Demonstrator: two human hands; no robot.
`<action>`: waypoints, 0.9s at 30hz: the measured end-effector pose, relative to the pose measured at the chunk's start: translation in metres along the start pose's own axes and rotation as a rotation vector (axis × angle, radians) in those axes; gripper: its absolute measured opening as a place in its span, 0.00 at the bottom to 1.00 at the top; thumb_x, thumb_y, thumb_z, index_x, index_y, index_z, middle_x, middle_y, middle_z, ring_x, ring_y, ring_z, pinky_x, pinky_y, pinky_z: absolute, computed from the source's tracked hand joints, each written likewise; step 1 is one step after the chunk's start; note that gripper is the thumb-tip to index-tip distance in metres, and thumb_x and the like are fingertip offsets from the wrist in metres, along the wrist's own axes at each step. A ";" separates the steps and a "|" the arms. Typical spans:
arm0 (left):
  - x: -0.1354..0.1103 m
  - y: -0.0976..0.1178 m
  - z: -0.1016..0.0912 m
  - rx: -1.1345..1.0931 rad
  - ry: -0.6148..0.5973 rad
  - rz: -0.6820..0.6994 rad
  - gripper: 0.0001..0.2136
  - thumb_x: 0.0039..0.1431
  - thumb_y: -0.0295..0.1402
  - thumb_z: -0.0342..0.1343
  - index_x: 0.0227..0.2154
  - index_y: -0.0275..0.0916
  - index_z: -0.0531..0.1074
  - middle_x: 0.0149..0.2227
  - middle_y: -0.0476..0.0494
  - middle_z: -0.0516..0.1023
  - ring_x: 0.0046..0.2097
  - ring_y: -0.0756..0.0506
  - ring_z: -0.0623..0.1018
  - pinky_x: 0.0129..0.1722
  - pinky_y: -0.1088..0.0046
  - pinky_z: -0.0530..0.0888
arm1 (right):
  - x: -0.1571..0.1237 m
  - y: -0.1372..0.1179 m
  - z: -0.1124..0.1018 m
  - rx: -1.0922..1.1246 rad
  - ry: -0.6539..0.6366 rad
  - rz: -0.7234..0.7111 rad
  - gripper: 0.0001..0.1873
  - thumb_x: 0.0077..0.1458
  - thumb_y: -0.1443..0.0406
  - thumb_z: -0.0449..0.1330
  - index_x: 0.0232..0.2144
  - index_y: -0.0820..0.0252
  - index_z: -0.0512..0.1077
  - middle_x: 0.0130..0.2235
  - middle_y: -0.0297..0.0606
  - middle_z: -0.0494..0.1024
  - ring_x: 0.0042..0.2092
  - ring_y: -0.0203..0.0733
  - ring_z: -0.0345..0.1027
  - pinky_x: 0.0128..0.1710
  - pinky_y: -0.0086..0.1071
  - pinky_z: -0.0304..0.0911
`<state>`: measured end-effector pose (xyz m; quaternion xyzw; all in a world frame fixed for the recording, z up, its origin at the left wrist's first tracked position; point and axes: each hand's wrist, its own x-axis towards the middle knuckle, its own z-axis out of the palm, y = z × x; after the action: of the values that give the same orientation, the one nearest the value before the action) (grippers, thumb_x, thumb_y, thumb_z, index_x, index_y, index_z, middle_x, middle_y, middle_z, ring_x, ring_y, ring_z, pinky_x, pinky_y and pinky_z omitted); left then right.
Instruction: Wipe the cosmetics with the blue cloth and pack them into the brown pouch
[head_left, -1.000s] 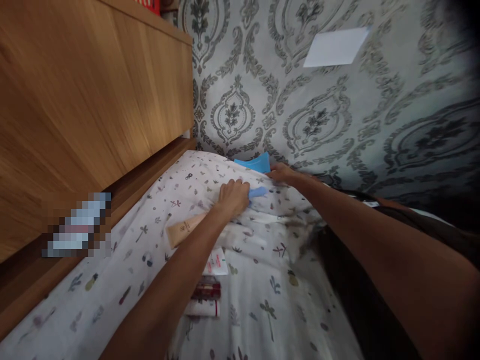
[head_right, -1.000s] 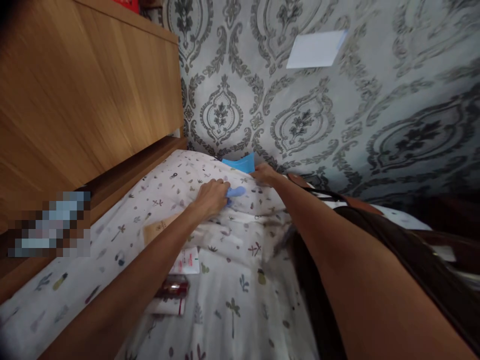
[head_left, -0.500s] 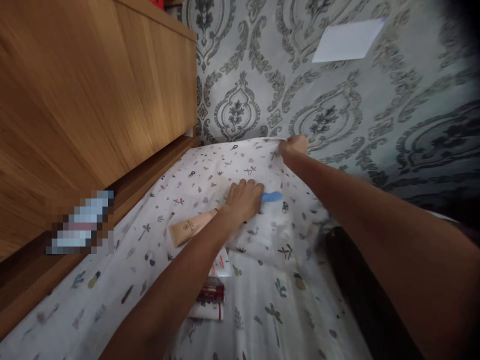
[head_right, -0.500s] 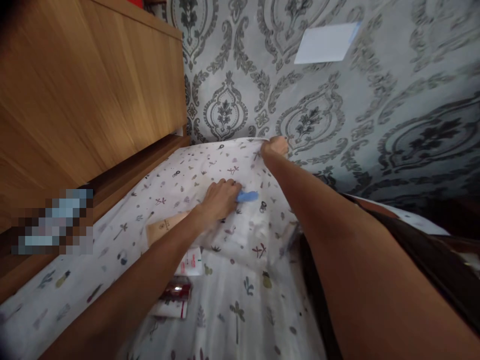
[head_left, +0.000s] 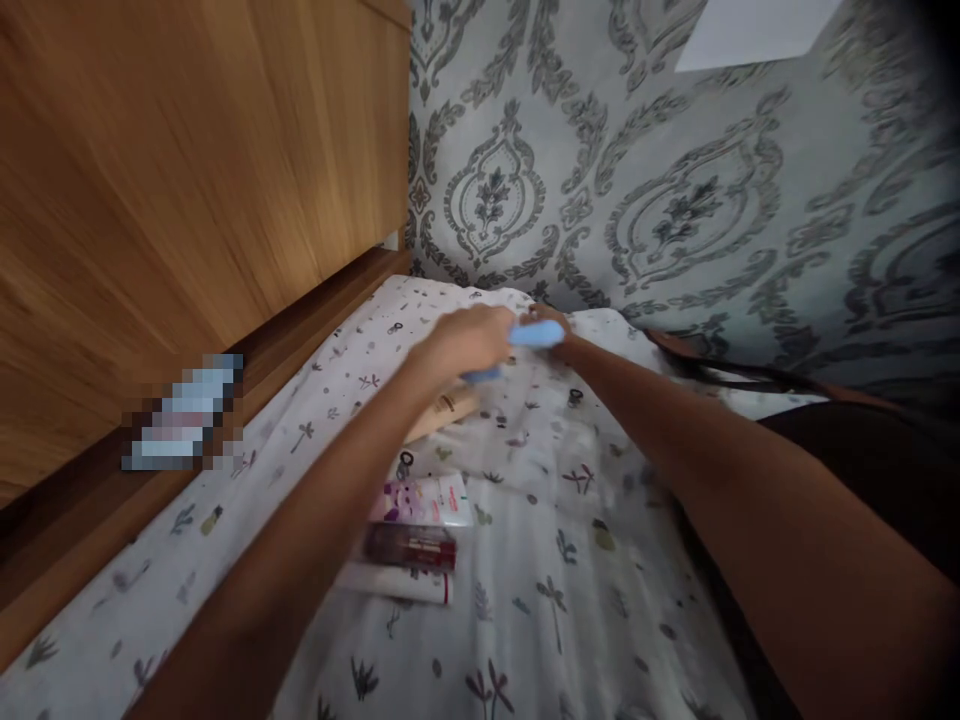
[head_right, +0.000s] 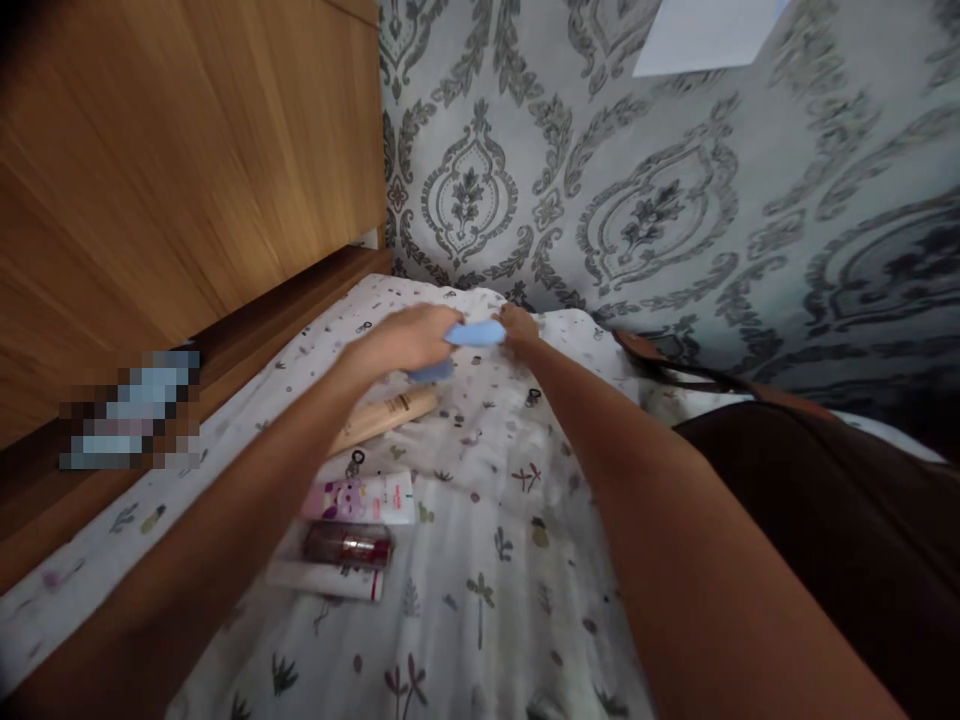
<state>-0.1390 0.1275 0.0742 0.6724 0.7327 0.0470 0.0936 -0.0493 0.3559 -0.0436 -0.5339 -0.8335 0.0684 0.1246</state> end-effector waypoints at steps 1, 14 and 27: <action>0.000 -0.017 -0.004 0.042 0.044 -0.062 0.14 0.62 0.26 0.49 0.48 0.40 0.73 0.49 0.39 0.78 0.47 0.40 0.78 0.42 0.67 0.73 | -0.005 0.000 -0.001 0.001 0.027 0.018 0.19 0.63 0.59 0.59 0.54 0.61 0.69 0.54 0.43 0.72 0.50 0.46 0.71 0.49 0.46 0.70; -0.002 -0.171 0.044 0.186 0.154 -0.492 0.18 0.66 0.28 0.45 0.54 0.33 0.71 0.55 0.29 0.73 0.54 0.37 0.73 0.50 0.63 0.70 | -0.081 -0.073 -0.009 0.125 0.116 -0.486 0.22 0.68 0.55 0.46 0.46 0.58 0.76 0.52 0.44 0.74 0.56 0.50 0.63 0.58 0.39 0.54; 0.012 -0.194 0.043 0.336 0.251 -0.383 0.31 0.64 0.42 0.52 0.59 0.19 0.60 0.59 0.14 0.64 0.59 0.27 0.66 0.56 0.56 0.63 | -0.118 -0.074 -0.016 -0.149 0.044 -0.357 0.21 0.64 0.60 0.51 0.50 0.72 0.71 0.51 0.61 0.71 0.51 0.60 0.65 0.45 0.46 0.62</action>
<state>-0.3212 0.1188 -0.0065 0.5165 0.8500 -0.0107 -0.1032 -0.0624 0.2169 -0.0254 -0.3868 -0.9148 -0.0283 0.1129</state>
